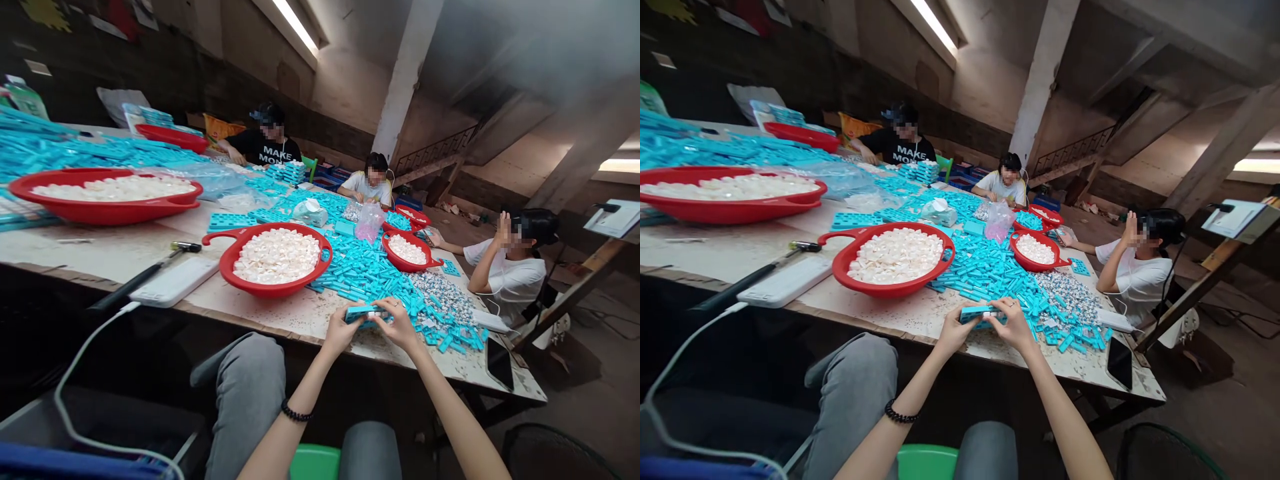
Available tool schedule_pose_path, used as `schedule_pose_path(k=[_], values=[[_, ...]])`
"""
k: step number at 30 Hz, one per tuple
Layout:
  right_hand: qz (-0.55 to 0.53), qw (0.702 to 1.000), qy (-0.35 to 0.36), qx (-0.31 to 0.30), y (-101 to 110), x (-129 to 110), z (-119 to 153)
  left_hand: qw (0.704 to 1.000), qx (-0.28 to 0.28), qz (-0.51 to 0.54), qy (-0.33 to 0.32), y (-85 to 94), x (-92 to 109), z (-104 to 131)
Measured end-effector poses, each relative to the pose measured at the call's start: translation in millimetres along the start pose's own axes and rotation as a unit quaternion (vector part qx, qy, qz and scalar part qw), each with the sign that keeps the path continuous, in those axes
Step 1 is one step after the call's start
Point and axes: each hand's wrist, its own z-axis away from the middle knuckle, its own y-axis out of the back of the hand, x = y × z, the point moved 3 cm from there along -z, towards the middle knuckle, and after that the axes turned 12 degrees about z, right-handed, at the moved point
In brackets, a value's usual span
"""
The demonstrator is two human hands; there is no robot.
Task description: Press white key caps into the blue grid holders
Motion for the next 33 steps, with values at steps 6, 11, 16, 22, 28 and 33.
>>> schedule_pose_path(k=[6, 11, 16, 22, 28, 33], values=[[-0.013, 1.000, -0.023, 0.018, -4, 0, 1, 1.000, 0.002, -0.002, 0.000, -1.0, 2, -1], [-0.057, 0.998, -0.032, -0.001, -4, 4, -9, 0.999, 0.031, 0.009, 0.033, 3.2, 3, -5], [-0.038, 0.982, -0.133, 0.125, 8, 30, 2, 0.961, 0.205, 0.140, 0.125, 18.8, -12, -11], [0.027, 0.984, -0.177, 0.013, -11, 54, 45, 0.935, 0.259, 0.221, 0.097, 22.1, -17, -16], [0.052, 0.984, -0.167, -0.019, -30, 60, 50, 0.929, 0.243, 0.252, 0.121, 19.7, -10, -13], [0.041, 0.985, -0.168, -0.016, -35, 62, 48, 0.946, 0.213, 0.191, 0.151, 19.4, -9, -12]])
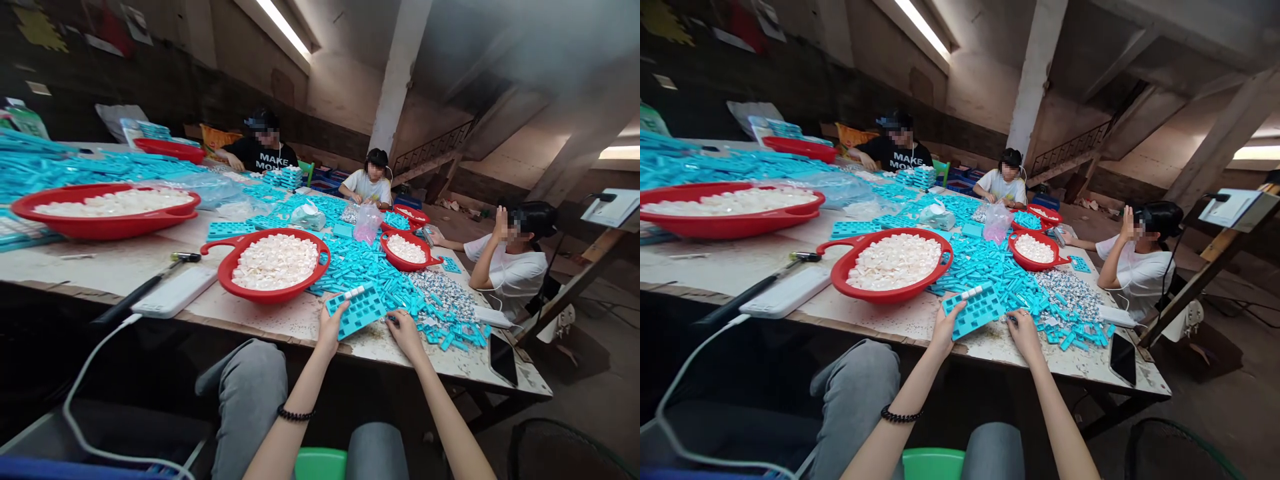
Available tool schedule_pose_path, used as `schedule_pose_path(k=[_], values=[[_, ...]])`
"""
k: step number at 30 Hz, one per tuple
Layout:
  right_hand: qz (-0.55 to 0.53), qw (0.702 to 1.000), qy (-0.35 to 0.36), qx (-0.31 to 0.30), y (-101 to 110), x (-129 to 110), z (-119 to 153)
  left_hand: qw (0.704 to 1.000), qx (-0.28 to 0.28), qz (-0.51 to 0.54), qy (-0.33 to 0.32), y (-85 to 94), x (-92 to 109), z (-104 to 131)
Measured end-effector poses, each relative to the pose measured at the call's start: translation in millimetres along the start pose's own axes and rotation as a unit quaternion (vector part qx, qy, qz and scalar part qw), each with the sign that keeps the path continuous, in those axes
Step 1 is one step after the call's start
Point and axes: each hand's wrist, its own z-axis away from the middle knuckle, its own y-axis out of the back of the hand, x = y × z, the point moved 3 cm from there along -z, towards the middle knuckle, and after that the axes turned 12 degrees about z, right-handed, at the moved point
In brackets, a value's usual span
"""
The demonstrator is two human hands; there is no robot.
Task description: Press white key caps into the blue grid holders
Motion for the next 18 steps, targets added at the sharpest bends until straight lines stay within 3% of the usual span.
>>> schedule_pose_path(k=[4, 8, 11, 14, 18], values=[[-0.059, 0.996, -0.042, 0.053, 7, 3, 4, 0.994, -0.054, -0.089, -0.007, -2.3, 1, 3], [-0.197, 0.954, -0.148, 0.171, 30, 6, 0, 0.968, -0.130, -0.213, -0.026, -8.3, 3, 10], [-0.233, 0.938, -0.142, 0.216, 49, -12, -6, 0.955, -0.179, -0.235, -0.022, -13.0, 4, 14], [-0.207, 0.960, -0.073, 0.172, 54, -47, -10, 0.960, -0.185, -0.211, -0.025, -15.7, 5, 15], [-0.107, 0.989, 0.016, 0.103, 39, -85, -9, 0.969, -0.175, -0.175, -0.001, -16.1, 5, 15]])
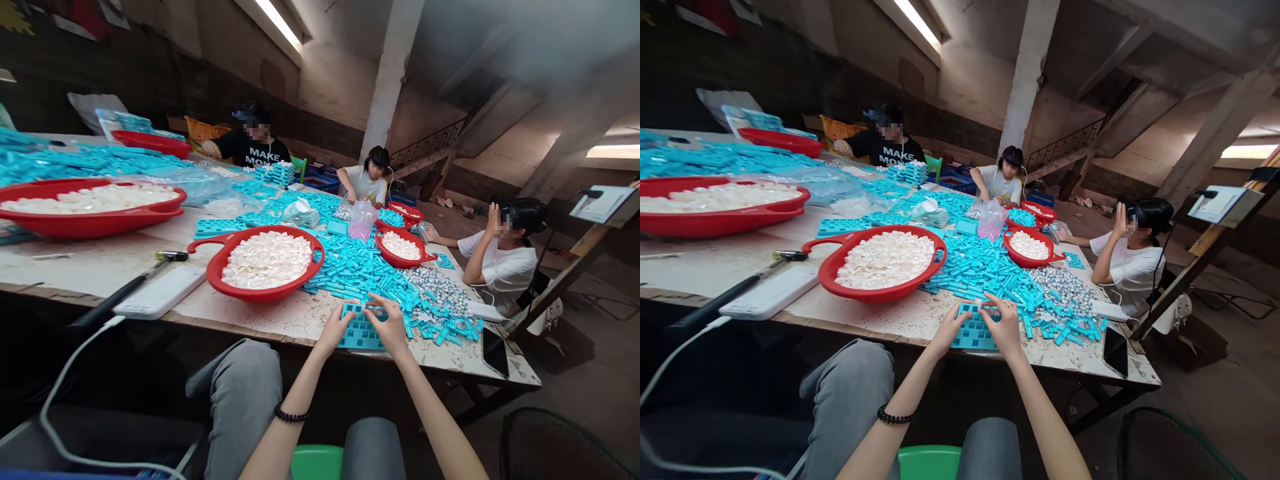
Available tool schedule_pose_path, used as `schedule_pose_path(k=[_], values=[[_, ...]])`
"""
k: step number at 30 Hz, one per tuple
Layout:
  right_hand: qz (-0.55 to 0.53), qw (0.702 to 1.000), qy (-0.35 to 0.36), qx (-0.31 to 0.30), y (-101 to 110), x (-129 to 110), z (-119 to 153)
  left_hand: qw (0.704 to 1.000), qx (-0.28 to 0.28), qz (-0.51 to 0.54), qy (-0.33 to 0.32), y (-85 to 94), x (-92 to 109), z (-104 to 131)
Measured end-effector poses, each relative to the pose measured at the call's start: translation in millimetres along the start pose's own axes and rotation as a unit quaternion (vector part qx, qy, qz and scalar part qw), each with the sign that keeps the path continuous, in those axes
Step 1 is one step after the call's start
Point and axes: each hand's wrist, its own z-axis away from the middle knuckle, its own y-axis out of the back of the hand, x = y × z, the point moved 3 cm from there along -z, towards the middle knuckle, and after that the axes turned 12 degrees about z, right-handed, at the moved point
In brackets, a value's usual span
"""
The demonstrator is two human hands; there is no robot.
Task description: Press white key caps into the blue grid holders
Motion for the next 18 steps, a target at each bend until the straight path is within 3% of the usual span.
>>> schedule_pose_path(k=[4, 13, 18], values=[[0.064, 0.997, 0.043, -0.028, -13.4, -6.4, 2.2, 1.000, 0.005, 0.013, 0.001, 1.2, -2.7, 0.2], [0.118, 0.987, 0.089, -0.068, -9.5, -7.6, -4.6, 0.999, -0.008, -0.034, -0.030, 0.3, -6.5, -0.5], [0.108, 0.989, 0.086, -0.060, -9.0, -6.9, -3.2, 0.999, -0.002, -0.023, -0.041, 1.3, -7.4, -1.2]])
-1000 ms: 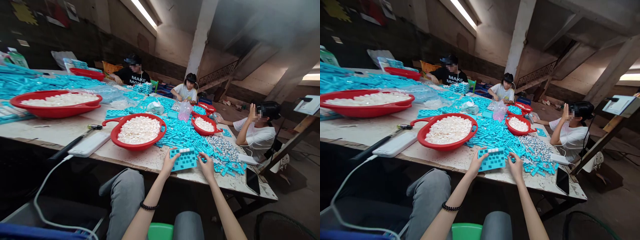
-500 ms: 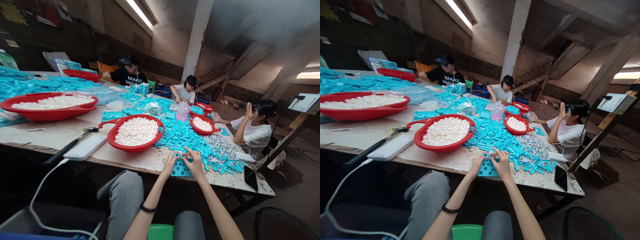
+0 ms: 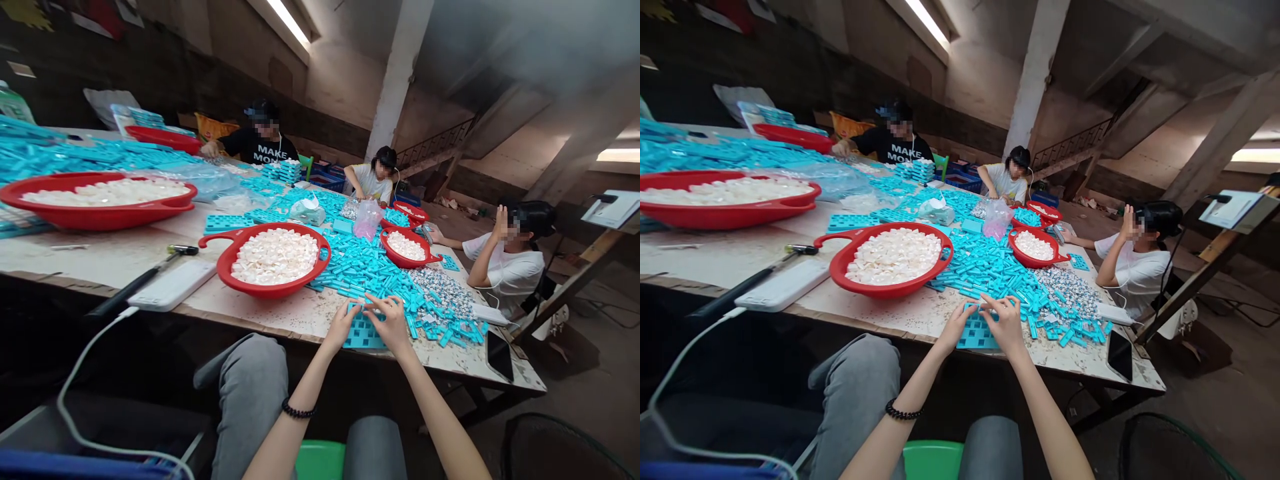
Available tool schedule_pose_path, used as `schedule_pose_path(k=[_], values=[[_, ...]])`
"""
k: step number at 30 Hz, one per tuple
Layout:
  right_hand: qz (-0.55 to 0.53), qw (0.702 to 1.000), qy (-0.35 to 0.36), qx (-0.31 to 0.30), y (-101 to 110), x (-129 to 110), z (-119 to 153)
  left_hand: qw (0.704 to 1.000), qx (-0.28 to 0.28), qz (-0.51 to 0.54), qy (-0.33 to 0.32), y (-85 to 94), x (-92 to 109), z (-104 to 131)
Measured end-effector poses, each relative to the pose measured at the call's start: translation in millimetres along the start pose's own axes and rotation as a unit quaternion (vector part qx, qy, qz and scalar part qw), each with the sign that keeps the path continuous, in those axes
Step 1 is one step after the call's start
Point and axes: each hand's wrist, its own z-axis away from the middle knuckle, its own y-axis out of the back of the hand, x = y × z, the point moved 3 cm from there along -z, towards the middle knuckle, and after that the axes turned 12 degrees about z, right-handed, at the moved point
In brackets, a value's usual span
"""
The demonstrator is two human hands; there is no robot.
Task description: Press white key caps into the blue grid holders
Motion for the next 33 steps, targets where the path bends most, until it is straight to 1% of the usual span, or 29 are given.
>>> schedule_pose_path(k=[7, 11, 13, 17, 21, 25, 27, 29, 30, 31, 33], values=[[0.015, 1.000, 0.003, -0.005, -1, -4, 0, 1.000, -0.006, 0.018, 0.010, -2.9, 2, 0], [0.031, 1.000, 0.002, -0.006, -1, -5, 0, 1.000, -0.010, 0.013, -0.011, -2.5, 2, 0], [0.040, 0.999, 0.000, 0.002, 0, -5, 0, 1.000, -0.012, 0.005, -0.018, -1.8, 0, 1], [0.050, 0.999, -0.001, 0.022, 1, -4, 0, 1.000, -0.011, -0.012, -0.012, -1.5, 1, 3], [0.035, 0.999, 0.005, 0.000, -3, -2, 0, 1.000, -0.004, 0.000, -0.019, -2.7, 4, 5], [0.014, 0.999, -0.019, -0.036, -5, -4, -5, 1.000, 0.014, -0.003, -0.023, -2.1, 1, 3], [0.009, 0.999, -0.029, -0.035, -2, -13, -17, 1.000, 0.015, -0.003, -0.023, -1.2, -4, 1], [0.003, 1.000, -0.014, -0.025, -2, -34, -37, 0.999, 0.020, 0.015, -0.019, 0.6, -11, -2], [-0.002, 1.000, 0.005, -0.025, -4, -47, -51, 0.999, 0.030, 0.030, -0.014, 2.1, -15, -3], [-0.008, 0.999, 0.030, -0.031, -9, -62, -65, 0.998, 0.043, 0.045, -0.006, 3.8, -20, -4], [-0.004, 0.995, 0.078, -0.057, -27, -90, -97, 0.996, 0.068, 0.058, 0.007, 7.1, -27, -6]])
